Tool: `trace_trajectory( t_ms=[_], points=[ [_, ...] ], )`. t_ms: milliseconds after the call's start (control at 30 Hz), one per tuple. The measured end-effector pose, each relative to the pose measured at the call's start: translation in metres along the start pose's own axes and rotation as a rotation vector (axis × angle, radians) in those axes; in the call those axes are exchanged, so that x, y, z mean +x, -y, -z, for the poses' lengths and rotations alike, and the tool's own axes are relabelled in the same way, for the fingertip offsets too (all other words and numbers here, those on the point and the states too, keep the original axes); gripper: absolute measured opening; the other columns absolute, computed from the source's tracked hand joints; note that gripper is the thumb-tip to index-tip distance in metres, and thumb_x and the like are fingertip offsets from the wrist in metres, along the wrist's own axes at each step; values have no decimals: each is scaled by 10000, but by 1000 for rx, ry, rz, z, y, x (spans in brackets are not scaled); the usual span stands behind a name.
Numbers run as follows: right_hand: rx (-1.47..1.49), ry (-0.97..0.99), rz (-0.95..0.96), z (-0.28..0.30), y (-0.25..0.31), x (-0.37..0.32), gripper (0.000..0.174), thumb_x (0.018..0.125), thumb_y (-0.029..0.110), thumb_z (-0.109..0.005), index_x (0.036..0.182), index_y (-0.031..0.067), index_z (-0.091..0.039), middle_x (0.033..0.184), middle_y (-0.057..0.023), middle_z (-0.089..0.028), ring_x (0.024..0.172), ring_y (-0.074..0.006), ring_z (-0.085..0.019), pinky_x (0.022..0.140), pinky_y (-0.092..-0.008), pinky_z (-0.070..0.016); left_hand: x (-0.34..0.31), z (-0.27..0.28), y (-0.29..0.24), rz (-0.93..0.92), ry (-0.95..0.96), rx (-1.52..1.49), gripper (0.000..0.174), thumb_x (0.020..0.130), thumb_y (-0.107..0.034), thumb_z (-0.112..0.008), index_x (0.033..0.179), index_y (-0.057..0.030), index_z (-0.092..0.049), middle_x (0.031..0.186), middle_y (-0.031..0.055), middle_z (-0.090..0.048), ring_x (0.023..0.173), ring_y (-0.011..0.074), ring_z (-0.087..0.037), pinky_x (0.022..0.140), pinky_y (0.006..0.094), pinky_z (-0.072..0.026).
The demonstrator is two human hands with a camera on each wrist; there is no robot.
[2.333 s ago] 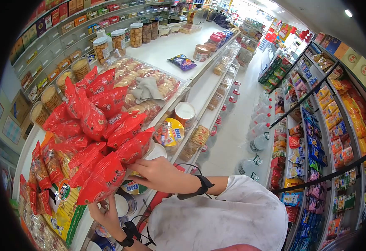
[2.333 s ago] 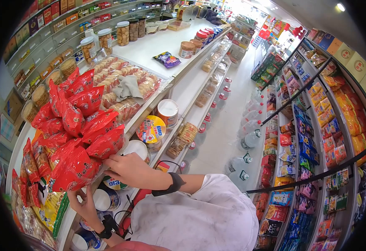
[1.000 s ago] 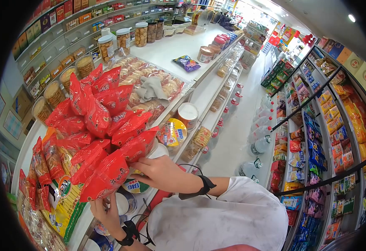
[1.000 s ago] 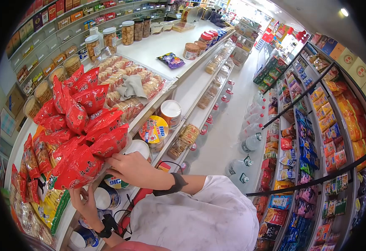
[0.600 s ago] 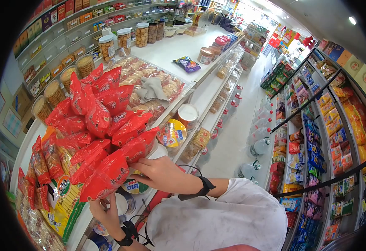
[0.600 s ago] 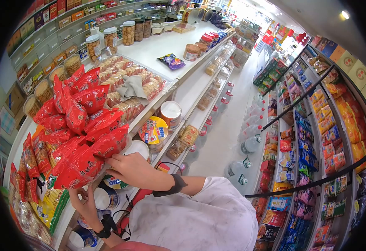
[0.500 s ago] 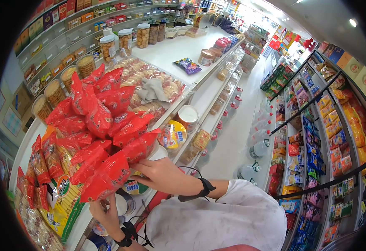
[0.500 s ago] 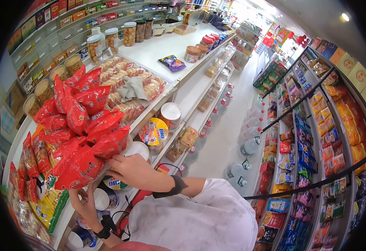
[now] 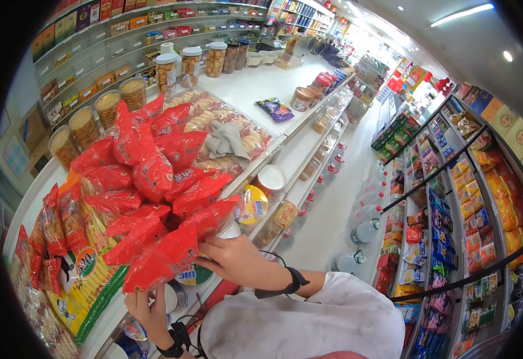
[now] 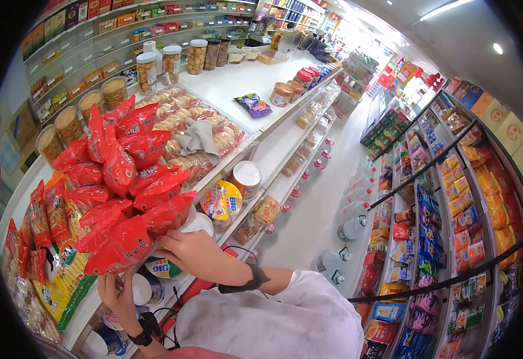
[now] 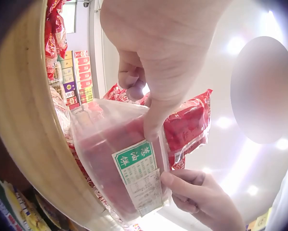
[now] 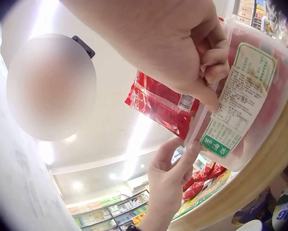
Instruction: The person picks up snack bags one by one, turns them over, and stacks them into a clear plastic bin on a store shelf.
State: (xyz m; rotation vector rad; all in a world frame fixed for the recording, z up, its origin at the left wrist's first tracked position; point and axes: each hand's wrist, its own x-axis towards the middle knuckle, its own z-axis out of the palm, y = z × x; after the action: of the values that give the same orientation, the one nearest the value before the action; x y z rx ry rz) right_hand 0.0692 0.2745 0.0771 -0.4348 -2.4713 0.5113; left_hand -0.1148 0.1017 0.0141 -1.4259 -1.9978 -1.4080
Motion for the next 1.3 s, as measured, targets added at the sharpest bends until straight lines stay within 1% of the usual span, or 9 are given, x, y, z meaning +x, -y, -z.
trace_trajectory(
  t_ms=[100,333,433,633,733,900,1033,1133,1300],
  points=[
    [-17,48,-9,1,-1,0,270,933,260,-720,1130,80,-679,899,-82,-657,745,-305,-695,616,-396,-565,-3,1,4,-15,3,20,275,755,70,-836,960,19,-660,792,56,-513,571,154,-445,535,311,-319],
    [-14,26,4,2,0,0,224,933,257,-715,1086,94,-700,930,-73,-664,758,-295,-698,632,-395,-572,4,2,-4,12,18,-19,246,774,66,-824,939,10,-651,805,65,-528,565,161,-450,520,317,-315],
    [-7,34,-9,3,1,0,221,932,263,-716,1078,97,-701,933,-78,-666,763,-301,-698,633,-402,-569,3,2,-1,-29,26,1,267,782,64,-818,976,9,-642,781,68,-517,560,163,-452,514,306,-316],
    [-3,65,-15,4,0,1,240,933,279,-721,1067,83,-696,919,-95,-671,760,-322,-695,630,-416,-561,6,1,-14,144,30,-118,333,787,61,-813,1053,6,-620,711,67,-470,559,156,-449,517,300,-319],
    [37,60,-17,5,-1,2,270,934,286,-730,1083,64,-691,912,-105,-673,749,-328,-692,629,-417,-558,5,6,-2,28,72,-69,327,784,63,-813,1044,15,-621,759,75,-507,560,154,-447,520,300,-318],
    [112,18,-66,8,3,3,333,922,279,-757,1135,36,-677,906,-122,-667,712,-330,-684,622,-411,-558,7,5,1,-84,25,2,293,778,75,-810,1007,40,-631,875,90,-575,561,152,-453,519,298,-321],
    [108,-11,-75,5,7,2,353,914,276,-766,1147,29,-669,904,-125,-664,692,-332,-679,613,-413,-557,7,6,-4,-20,34,-43,252,773,78,-814,965,45,-654,901,89,-592,562,152,-458,520,306,-329],
    [87,10,-65,7,8,4,360,914,289,-764,1145,31,-667,908,-127,-669,698,-335,-683,600,-412,-551,2,5,5,-96,18,44,242,770,68,-824,952,41,-667,904,86,-595,568,150,-462,522,305,-331],
    [27,51,-10,8,4,7,348,930,316,-742,1125,36,-673,906,-134,-681,717,-350,-691,591,-417,-546,-1,3,3,-42,32,31,246,764,58,-835,952,27,-679,891,84,-588,590,171,-471,539,332,-344]
  ],
)
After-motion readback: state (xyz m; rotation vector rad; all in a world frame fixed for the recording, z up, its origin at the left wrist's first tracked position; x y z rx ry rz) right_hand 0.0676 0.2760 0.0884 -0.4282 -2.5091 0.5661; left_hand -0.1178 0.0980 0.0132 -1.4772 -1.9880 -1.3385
